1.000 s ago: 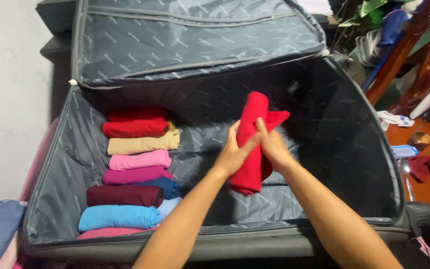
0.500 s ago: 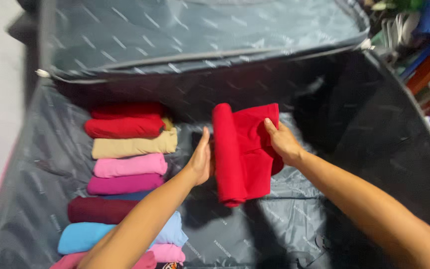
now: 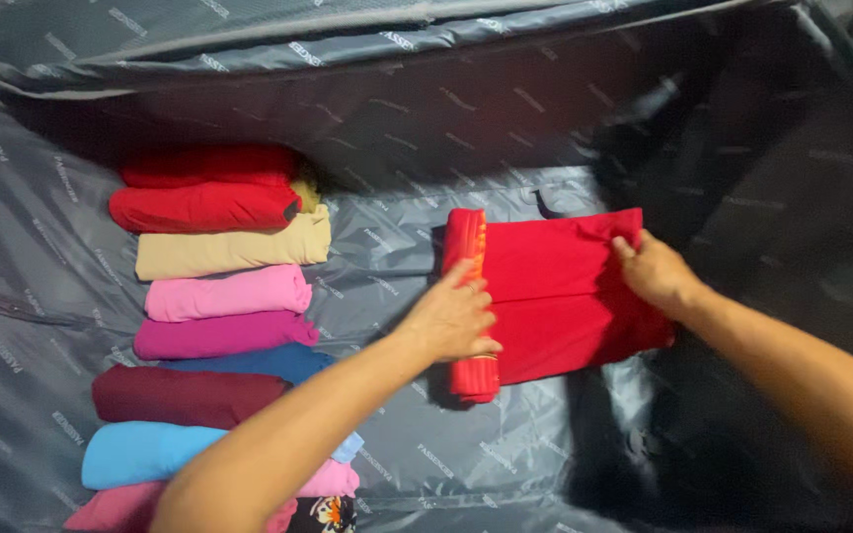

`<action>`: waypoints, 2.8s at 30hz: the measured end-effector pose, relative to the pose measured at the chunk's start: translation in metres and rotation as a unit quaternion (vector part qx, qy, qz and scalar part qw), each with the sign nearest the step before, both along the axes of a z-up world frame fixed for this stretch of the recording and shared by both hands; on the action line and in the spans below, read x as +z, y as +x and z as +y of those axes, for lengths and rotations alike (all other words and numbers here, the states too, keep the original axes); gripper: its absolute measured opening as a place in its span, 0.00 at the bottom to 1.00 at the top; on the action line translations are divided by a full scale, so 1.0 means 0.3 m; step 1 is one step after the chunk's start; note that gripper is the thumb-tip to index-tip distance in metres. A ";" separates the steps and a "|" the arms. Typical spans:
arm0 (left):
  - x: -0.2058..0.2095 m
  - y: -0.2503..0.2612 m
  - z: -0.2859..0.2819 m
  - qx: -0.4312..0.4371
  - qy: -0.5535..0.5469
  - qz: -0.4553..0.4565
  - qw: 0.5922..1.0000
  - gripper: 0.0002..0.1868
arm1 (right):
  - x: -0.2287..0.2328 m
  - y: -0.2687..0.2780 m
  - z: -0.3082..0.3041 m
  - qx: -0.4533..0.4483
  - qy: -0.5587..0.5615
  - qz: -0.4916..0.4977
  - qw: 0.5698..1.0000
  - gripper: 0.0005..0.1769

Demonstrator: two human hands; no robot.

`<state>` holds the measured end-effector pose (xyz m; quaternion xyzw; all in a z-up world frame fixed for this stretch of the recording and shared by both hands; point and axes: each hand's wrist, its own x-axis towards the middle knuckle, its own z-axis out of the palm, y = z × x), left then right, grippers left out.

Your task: The person folds several shirts and a pair of shorts, then places them into a suitcase one at a time.

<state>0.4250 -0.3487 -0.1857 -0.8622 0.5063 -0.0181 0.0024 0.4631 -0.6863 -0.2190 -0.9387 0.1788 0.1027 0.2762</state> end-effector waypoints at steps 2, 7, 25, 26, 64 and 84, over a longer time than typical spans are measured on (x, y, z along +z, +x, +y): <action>0.013 0.006 0.028 0.054 0.125 0.042 0.990 0.29 | 0.034 0.009 -0.078 0.036 -0.066 0.035 0.997 0.26; 0.043 -0.005 0.237 0.177 0.082 -0.090 0.977 0.27 | 0.031 0.028 -0.118 0.065 -0.138 0.060 0.986 0.27; -0.048 -0.112 0.452 0.192 0.181 -0.005 0.965 0.31 | 0.243 -0.038 0.621 0.016 0.353 0.148 0.924 0.40; -0.054 -0.112 0.447 0.187 0.181 -0.006 0.966 0.29 | 0.191 -0.026 0.571 -0.008 0.332 0.131 0.934 0.38; -0.180 -0.089 0.234 0.496 -0.193 0.177 0.828 0.33 | -0.206 -0.080 0.492 -0.017 0.015 -0.096 0.995 0.19; -0.203 0.254 -0.172 0.326 -0.219 0.032 0.919 0.29 | 0.166 -0.091 0.291 0.180 -0.434 -0.127 0.873 0.15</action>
